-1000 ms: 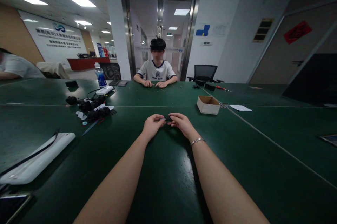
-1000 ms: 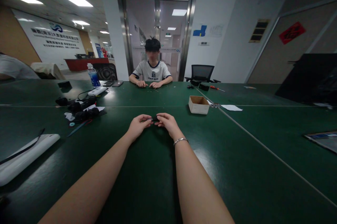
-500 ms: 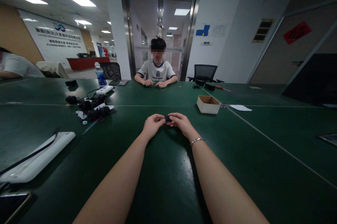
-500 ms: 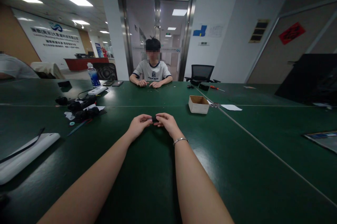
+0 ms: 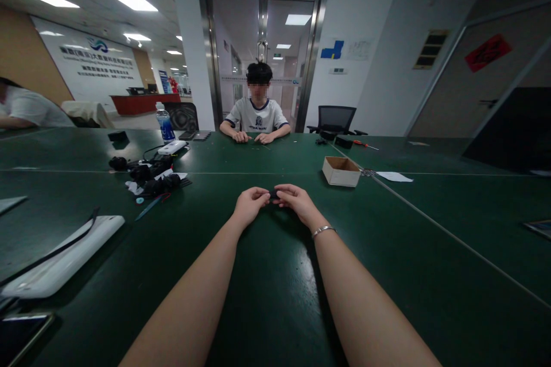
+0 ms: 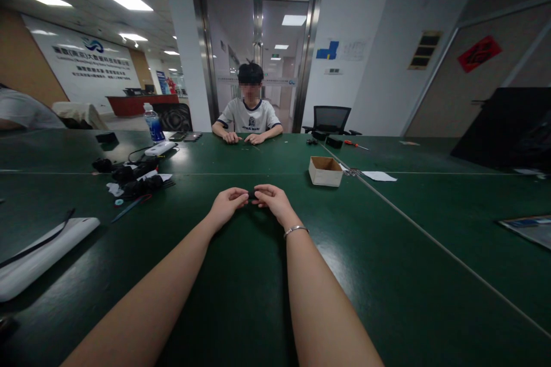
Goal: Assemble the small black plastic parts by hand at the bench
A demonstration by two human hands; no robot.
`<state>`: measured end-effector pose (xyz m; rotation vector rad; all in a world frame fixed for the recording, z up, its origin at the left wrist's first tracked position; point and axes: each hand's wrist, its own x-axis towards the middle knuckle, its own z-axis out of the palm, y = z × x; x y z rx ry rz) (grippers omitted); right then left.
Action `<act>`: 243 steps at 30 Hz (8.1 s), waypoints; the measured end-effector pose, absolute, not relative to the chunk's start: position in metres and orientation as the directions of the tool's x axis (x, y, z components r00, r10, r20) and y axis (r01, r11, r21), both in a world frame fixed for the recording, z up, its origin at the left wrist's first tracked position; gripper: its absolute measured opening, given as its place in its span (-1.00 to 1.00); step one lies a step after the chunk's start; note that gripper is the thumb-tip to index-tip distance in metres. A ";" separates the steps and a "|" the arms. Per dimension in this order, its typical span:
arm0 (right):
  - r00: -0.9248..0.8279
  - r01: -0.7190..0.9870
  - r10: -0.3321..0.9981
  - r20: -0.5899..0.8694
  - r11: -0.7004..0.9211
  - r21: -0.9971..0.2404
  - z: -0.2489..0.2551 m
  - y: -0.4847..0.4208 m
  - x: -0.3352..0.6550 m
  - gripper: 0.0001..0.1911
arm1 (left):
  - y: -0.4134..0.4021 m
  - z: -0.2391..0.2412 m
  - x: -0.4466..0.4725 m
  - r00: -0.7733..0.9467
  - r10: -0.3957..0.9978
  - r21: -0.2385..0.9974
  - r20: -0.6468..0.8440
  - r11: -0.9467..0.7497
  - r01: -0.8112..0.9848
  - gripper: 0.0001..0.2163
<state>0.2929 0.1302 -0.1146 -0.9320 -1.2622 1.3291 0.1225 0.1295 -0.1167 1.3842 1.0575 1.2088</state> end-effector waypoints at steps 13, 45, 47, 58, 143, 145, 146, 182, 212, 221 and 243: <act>-0.227 -0.169 0.964 0.139 0.102 -0.980 -0.119 0.134 0.296 -0.69 | 0.133 -0.116 0.123 0.110 0.989 0.996 0.095 -0.094 -0.013 -0.91; -0.276 -0.157 0.947 0.162 0.122 -0.980 -0.120 0.136 0.297 -0.60 | 0.129 -0.109 0.125 0.074 0.997 0.999 0.000 -0.003 0.045 -0.79; -0.284 -0.158 0.944 0.167 0.125 -0.979 -0.120 0.136 0.297 -0.58 | 0.129 -0.109 0.125 0.074 0.997 0.999 -0.007 0.003 0.051 -0.78; -0.244 -0.148 0.960 0.137 0.103 -0.984 -0.114 0.130 0.294 -0.64 | 0.134 -0.113 0.123 0.116 0.993 0.999 0.029 -0.031 0.014 -0.80; -0.188 -0.144 0.977 0.098 0.071 -0.987 -0.110 0.128 0.291 -0.74 | 0.131 -0.119 0.127 0.170 0.977 0.973 0.132 -0.161 0.167 -0.74; -0.185 -0.144 0.978 0.100 0.074 -0.987 -0.110 0.128 0.291 -0.74 | 0.131 -0.119 0.127 0.164 0.979 0.976 0.119 -0.146 0.163 -0.75; -0.184 -0.145 0.978 0.100 0.074 -0.987 -0.110 0.128 0.291 -0.73 | 0.130 -0.118 0.128 0.170 0.979 0.980 0.110 -0.135 0.147 -0.75; -0.212 -0.033 0.968 0.132 0.128 -0.991 -0.110 0.130 0.287 -0.70 | 0.134 -0.127 0.127 0.134 0.974 0.954 0.184 -0.209 0.213 -0.74; -0.194 0.014 0.964 0.182 0.188 -0.982 -0.111 0.131 0.284 -0.67 | 0.129 -0.125 0.127 0.179 0.960 0.942 0.214 -0.251 0.222 -0.77; -0.233 0.019 0.953 0.192 0.202 -0.979 -0.110 0.129 0.284 -0.64 | 0.130 -0.126 0.127 0.164 0.962 0.951 0.221 -0.250 0.184 -0.77; -0.287 0.080 0.950 0.126 0.155 -0.985 -0.106 0.127 0.284 -0.71 | 0.129 -0.126 0.128 0.162 0.957 0.942 0.240 -0.270 0.200 -0.76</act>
